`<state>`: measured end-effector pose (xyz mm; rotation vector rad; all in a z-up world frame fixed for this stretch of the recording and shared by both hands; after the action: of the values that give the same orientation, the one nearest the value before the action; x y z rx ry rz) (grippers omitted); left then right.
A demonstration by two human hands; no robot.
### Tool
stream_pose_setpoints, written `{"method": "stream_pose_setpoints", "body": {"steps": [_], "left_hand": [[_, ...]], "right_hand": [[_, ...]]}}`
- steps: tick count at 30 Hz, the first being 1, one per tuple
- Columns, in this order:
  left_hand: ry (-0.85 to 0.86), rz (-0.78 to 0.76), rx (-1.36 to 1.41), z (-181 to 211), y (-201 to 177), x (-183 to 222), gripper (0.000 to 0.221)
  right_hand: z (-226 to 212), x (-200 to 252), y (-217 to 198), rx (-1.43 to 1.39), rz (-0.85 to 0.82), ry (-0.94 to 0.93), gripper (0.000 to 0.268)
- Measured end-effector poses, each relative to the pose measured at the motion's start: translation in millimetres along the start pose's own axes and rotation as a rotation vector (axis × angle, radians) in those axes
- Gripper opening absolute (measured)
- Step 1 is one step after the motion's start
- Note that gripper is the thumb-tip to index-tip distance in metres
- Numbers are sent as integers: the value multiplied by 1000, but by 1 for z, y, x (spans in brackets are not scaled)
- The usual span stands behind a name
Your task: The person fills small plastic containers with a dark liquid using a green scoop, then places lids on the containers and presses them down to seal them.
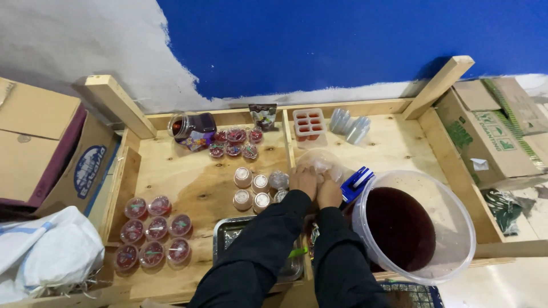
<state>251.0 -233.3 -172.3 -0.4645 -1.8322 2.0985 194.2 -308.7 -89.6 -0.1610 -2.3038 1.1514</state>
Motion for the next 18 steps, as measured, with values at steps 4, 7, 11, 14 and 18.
{"method": "stream_pose_setpoints", "body": {"steps": [4,7,11,14,18], "left_hand": [[-20,-154,88,1,-11,3,32],[-12,-128,153,3,-45,12,20],[8,-126,162,5,-76,22,41],[-7,-173,256,2,-92,22,47],[-72,-182,532,-11,-126,45,42]], "right_hand": [[-10,20,-8,-30,-24,23,51],[11,-9,9,-103,60,2,28],[44,-50,32,-88,244,-24,14],[41,-44,19,-138,339,-94,12],[39,-40,18,-260,454,-284,16]]}}
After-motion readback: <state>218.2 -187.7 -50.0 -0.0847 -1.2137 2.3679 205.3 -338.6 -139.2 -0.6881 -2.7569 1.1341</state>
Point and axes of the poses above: each hand's wrist, its own x-axis away from the middle knuckle, its own y-axis out of the palm, z = x × y, the point moved 1 cm from there along -x, towards the middle knuckle, and after that the axes turned 12 degrees about -z, right-handed, at the moved point
